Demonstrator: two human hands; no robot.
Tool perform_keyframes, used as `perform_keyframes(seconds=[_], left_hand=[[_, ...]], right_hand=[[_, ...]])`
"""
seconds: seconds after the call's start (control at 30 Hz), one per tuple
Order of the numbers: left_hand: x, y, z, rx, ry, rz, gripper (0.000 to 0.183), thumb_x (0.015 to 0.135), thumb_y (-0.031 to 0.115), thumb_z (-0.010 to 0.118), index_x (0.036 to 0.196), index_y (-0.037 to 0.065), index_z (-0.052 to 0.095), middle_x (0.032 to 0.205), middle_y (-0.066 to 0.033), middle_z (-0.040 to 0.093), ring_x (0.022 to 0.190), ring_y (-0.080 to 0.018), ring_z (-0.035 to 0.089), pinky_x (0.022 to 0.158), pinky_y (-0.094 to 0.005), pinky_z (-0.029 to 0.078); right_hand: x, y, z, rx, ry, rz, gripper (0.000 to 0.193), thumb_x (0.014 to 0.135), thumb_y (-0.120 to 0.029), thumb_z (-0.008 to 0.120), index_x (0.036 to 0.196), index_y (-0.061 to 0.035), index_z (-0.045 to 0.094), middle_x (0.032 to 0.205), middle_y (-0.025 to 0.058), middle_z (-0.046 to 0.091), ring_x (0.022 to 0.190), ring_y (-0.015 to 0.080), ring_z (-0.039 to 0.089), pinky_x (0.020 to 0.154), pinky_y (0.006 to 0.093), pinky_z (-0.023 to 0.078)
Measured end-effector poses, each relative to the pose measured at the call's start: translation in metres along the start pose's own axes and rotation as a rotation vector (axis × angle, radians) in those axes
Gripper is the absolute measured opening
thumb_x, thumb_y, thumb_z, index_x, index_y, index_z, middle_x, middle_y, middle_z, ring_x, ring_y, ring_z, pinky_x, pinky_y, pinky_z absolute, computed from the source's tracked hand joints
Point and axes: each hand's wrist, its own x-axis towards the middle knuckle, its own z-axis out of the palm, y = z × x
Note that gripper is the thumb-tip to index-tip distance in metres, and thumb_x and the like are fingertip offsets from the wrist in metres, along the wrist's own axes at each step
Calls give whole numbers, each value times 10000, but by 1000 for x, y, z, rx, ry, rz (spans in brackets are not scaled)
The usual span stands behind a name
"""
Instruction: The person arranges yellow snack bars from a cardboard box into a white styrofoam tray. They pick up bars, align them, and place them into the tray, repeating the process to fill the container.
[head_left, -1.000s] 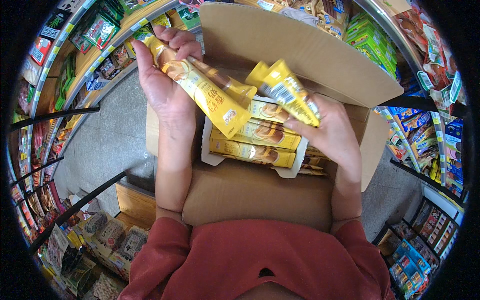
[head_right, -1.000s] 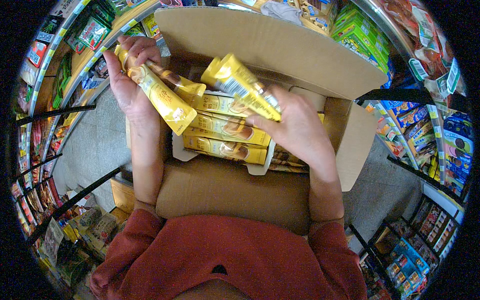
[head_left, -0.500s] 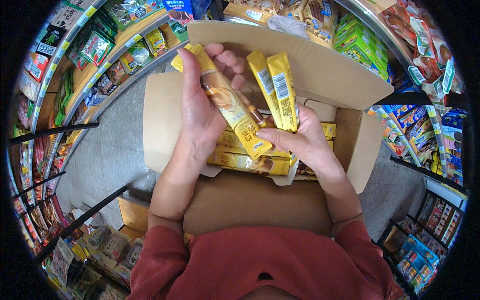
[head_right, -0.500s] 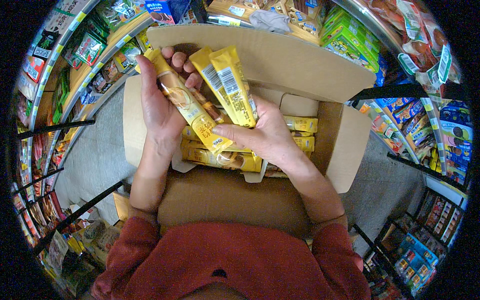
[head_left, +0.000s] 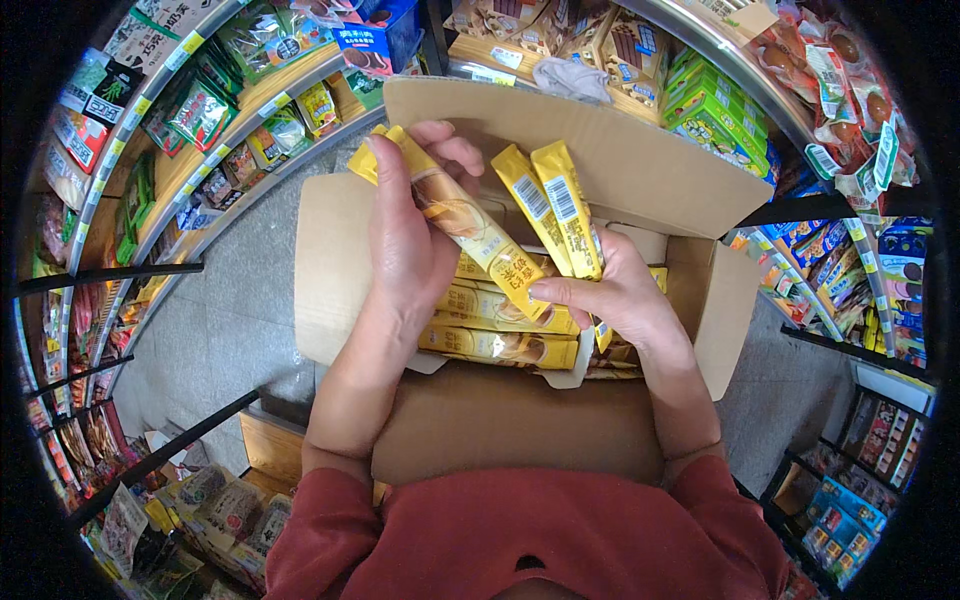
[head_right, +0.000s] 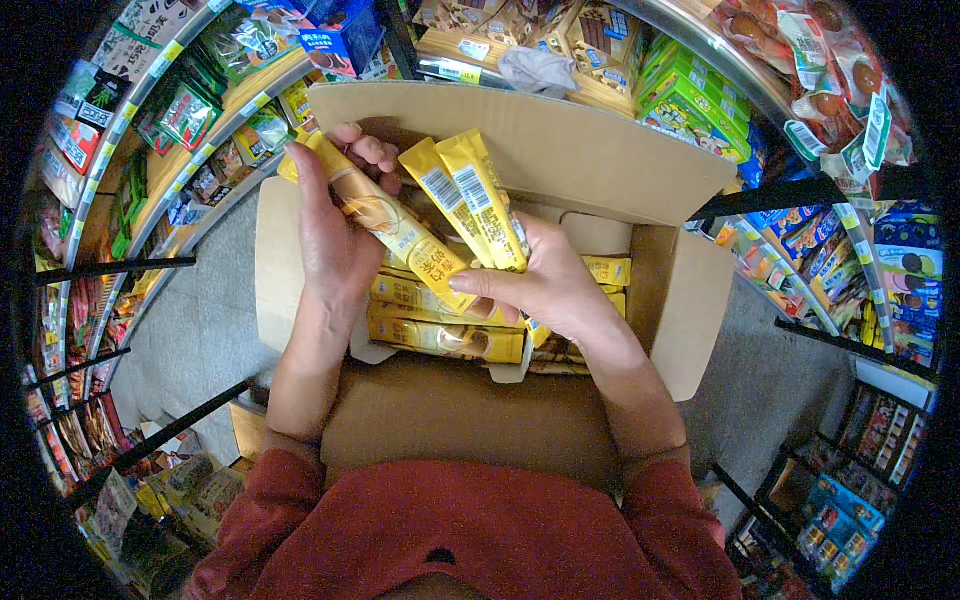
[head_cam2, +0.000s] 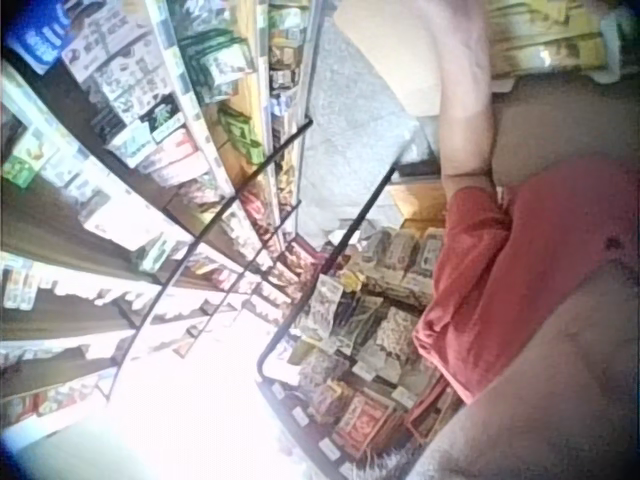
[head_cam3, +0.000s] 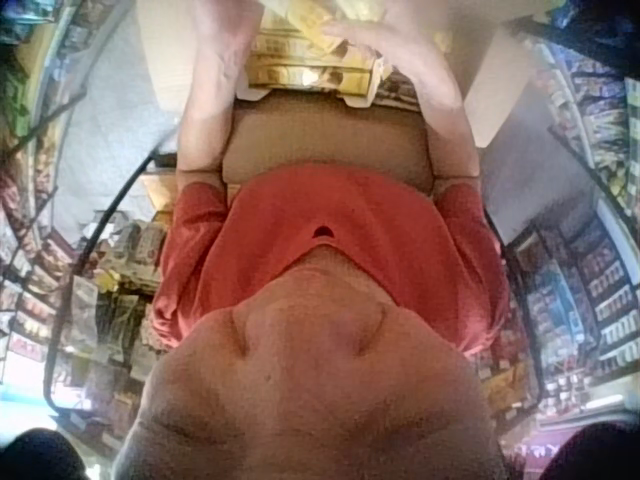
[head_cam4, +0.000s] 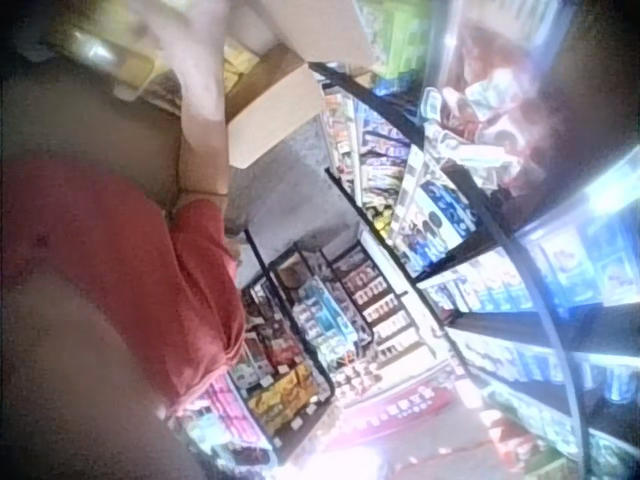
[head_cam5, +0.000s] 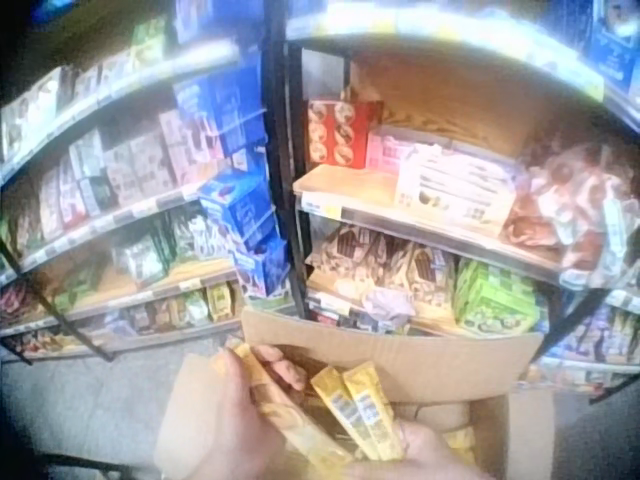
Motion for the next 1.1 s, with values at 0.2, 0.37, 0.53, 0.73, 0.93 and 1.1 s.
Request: perform_keyframes(seconds=[0.2, 0.37, 0.53, 0.73, 0.93, 1.1], left_hand=[[-6, 1, 16, 202, 40, 8, 326, 937, 321, 545, 1122, 53, 538, 984, -68, 622, 926, -131, 566, 747, -278, 449], [-7, -1, 16, 292, 101, -40, 182, 891, 191, 618, 1037, 84, 598, 934, -66, 688, 730, -33, 581, 541, -166, 326], [-9, 1, 15, 313, 168, -87, 182, 919, 220, 576, 1046, 89, 575, 953, -100, 681, 782, -72, 595, 546, -172, 342], [-7, 7, 12, 312, 156, -10, 353, 967, 377, 448, 1088, 63, 556, 977, -122, 672, 830, -95, 617, 533, -178, 350], [-4, 5, 7, 245, 145, 20, 464, 971, 415, 383, 1194, 28, 512, 1040, -143, 650, 790, -94, 599, 521, -173, 352], [-4, 8, 12, 238, 157, 14, 468, 981, 365, 332, 1236, 14, 506, 1049, -156, 652, 695, -61, 529, 535, -179, 356]], right_hand=[[3, 6, -10, 54, 193, -243, 323, 740, -31, 756, 985, -32, 546, 737, 30, 621, 494, 52, 500, 416, 197, 388], [4, 4, -18, 23, 294, -295, 322, 738, 4, 750, 989, -28, 550, 795, 23, 634, 597, 49, 549, 500, 193, 440], [3, 7, -24, -18, 291, -265, 332, 728, 20, 754, 993, -24, 559, 830, 20, 628, 706, 64, 584, 623, 214, 489], [3, 1, -17, 12, 381, -367, 213, 725, -3, 759, 801, -45, 565, 599, -8, 550, 464, 50, 468, 419, 194, 370], [2, 0, -22, -2, 394, -349, 205, 731, 5, 743, 808, -41, 558, 615, 6, 556, 466, 51, 470, 421, 191, 362], [4, 3, -32, 116, 351, -365, 193, 745, 5, 722, 841, -29, 558, 666, 35, 574, 473, 62, 472, 421, 202, 356]])
